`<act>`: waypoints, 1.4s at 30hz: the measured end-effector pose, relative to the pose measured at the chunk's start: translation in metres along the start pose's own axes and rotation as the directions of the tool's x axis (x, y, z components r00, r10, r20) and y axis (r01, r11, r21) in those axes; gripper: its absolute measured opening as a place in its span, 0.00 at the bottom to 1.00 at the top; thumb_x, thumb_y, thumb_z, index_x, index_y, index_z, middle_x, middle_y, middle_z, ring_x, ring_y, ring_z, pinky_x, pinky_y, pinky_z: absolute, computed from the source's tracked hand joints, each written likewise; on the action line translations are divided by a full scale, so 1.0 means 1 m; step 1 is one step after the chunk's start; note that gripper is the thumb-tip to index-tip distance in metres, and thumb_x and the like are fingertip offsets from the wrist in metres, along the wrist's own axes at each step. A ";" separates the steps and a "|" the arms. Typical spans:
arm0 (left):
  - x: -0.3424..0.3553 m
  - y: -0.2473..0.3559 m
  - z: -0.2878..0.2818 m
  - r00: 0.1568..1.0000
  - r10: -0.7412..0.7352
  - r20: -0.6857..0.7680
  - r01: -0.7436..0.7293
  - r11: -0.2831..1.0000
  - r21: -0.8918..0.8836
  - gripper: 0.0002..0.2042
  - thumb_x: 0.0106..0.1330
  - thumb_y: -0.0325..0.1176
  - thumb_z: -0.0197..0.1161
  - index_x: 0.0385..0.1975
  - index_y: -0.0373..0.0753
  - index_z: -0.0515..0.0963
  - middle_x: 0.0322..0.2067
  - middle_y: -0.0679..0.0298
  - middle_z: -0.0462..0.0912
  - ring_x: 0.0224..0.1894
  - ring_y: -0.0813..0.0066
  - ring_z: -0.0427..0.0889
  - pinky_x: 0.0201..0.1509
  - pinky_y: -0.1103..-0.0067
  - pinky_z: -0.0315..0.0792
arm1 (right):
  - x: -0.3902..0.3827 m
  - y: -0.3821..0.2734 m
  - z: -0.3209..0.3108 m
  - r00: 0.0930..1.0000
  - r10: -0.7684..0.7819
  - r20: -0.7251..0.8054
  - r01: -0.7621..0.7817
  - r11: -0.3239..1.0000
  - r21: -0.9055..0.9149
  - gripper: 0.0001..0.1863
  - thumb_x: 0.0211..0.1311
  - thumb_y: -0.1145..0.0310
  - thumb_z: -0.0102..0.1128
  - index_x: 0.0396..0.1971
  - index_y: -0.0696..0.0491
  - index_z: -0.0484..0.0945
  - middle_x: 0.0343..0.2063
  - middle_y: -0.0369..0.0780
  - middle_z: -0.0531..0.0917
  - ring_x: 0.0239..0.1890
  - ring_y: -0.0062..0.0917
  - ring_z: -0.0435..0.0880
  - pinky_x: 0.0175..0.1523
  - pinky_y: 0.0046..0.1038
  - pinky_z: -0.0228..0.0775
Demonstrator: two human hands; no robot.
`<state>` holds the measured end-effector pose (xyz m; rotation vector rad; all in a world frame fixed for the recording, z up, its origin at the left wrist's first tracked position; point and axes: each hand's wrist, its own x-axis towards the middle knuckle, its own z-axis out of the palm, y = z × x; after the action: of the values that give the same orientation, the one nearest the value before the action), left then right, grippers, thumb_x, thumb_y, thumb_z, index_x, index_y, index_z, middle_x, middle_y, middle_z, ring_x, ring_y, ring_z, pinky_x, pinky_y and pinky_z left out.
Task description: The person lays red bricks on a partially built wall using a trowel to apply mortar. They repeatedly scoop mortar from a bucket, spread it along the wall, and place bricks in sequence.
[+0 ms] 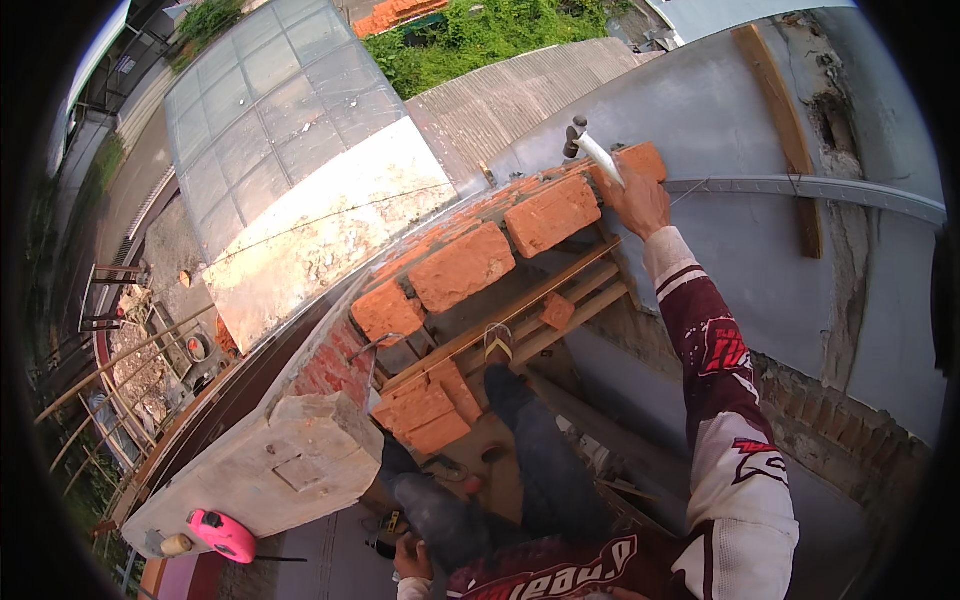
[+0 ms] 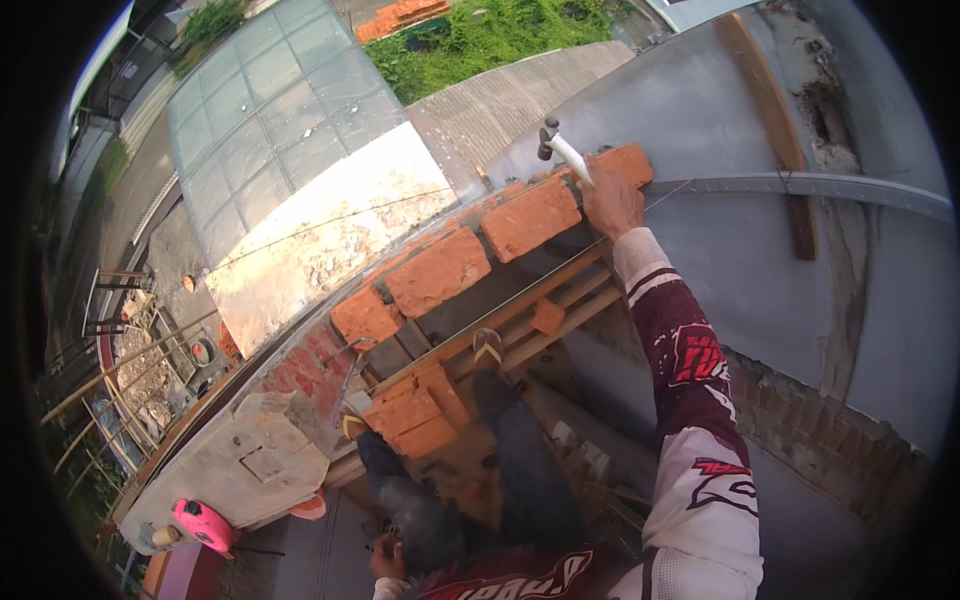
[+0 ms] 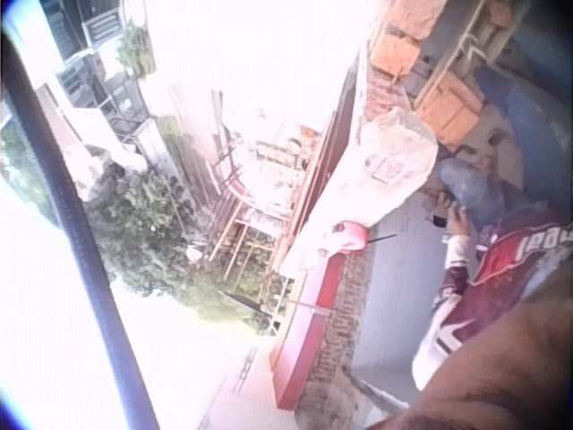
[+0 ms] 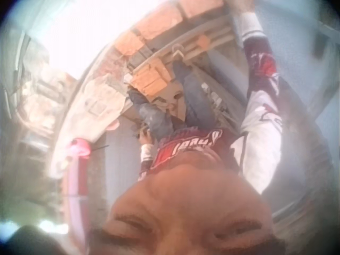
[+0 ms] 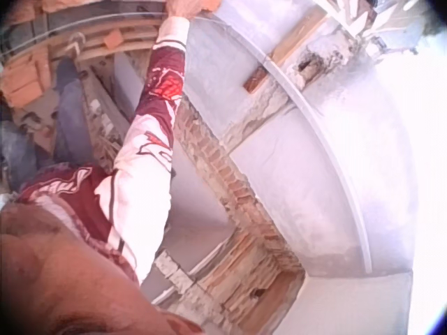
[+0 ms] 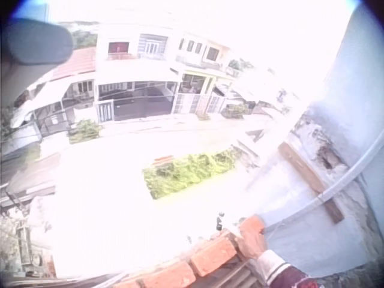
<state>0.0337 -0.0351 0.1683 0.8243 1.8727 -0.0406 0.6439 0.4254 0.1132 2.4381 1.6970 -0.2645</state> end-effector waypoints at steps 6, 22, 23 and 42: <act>0.013 -0.005 -0.003 1.000 0.010 0.029 -0.011 0.999 0.045 0.19 0.61 0.35 0.67 0.49 0.32 0.77 0.38 0.50 0.86 0.41 0.59 0.87 0.48 0.69 0.78 | -0.152 0.023 0.017 0.824 0.232 -0.517 0.099 0.839 0.535 0.22 0.70 0.58 0.59 0.53 0.60 0.73 0.35 0.49 0.84 0.36 0.41 0.85 0.42 0.38 0.75; 0.018 0.000 -0.074 0.996 0.041 0.083 -0.065 0.947 0.313 0.23 0.67 0.36 0.64 0.58 0.31 0.74 0.54 0.48 0.80 0.57 0.57 0.79 0.62 0.67 0.71 | -0.154 0.029 0.152 0.509 0.546 0.666 -0.395 -0.539 0.744 0.12 0.68 0.59 0.59 0.39 0.50 0.70 0.19 0.30 0.69 0.15 0.16 0.65 0.18 0.23 0.59; 0.019 -0.005 -0.073 0.995 0.050 0.081 -0.072 0.949 0.307 0.22 0.66 0.35 0.64 0.57 0.30 0.75 0.54 0.48 0.80 0.57 0.58 0.79 0.62 0.67 0.71 | -0.147 0.027 0.154 0.542 0.517 0.662 -0.388 -0.545 0.743 0.12 0.68 0.59 0.59 0.39 0.50 0.71 0.20 0.30 0.70 0.15 0.16 0.66 0.18 0.23 0.60; -0.001 0.014 -0.059 0.976 0.211 0.049 -0.214 0.910 0.354 0.18 0.63 0.36 0.63 0.46 0.28 0.79 0.39 0.47 0.86 0.44 0.54 0.86 0.48 0.67 0.78 | -0.114 0.074 0.107 0.757 0.634 0.158 -0.596 0.571 0.564 0.15 0.64 0.63 0.63 0.48 0.52 0.77 0.39 0.51 0.85 0.46 0.49 0.84 0.48 0.46 0.74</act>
<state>-0.0054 -0.0018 0.2008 1.2739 1.7803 -0.2559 0.6687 0.2717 0.0377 3.3332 0.6875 -0.7026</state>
